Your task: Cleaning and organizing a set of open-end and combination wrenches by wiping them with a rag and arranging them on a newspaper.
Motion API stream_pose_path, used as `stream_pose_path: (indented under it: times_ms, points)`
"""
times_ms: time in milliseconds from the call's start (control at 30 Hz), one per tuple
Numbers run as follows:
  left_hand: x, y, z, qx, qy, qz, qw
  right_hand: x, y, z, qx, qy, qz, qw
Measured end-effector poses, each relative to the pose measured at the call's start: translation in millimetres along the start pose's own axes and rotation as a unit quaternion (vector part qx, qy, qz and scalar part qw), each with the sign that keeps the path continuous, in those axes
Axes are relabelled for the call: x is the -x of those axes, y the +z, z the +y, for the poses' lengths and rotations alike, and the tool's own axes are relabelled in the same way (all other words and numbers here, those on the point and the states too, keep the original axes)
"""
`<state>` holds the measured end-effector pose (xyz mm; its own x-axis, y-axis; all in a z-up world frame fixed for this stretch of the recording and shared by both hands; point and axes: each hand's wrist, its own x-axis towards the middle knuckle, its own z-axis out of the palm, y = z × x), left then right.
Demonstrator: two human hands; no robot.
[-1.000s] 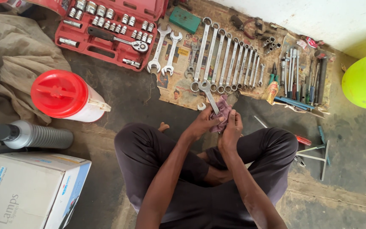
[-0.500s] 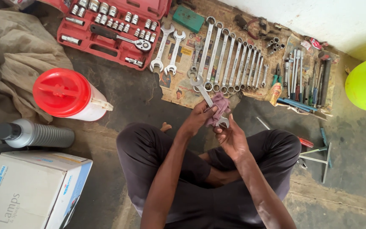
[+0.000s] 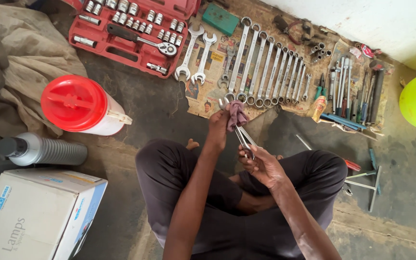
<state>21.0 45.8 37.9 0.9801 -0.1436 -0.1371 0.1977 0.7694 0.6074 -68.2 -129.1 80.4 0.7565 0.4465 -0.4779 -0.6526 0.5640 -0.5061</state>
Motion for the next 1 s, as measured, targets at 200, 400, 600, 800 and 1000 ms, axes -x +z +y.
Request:
stream_pose_path:
  times_ms: [200, 400, 600, 800, 1000]
  points:
    - [-14.6, -21.9, -34.5, -0.367, 0.089, 0.124, 0.918, -15.6, -12.7, -13.5, 0.143, -0.011, 0.007, 0.990]
    - [-11.4, -20.9, -13.2, -0.238, 0.120, 0.187, 0.945, -66.3, 29.8, -48.0, 0.264, -0.028, 0.151, 0.952]
    - [-27.3, -47.8, -9.2, 0.036, 0.137, 0.323, 0.936, -189.3, -1.5, -66.2, 0.253, -0.060, 0.144, 0.955]
    - [-34.1, -49.0, -9.1, 0.030, 0.142, 0.331, 0.932, -297.4, -27.4, -59.4, 0.237, -0.092, 0.202, 0.946]
    - [-35.8, -45.2, -9.2, 0.042, 0.142, 0.323, 0.935, -337.1, -16.5, -50.9, 0.248, -0.109, 0.270, 0.924]
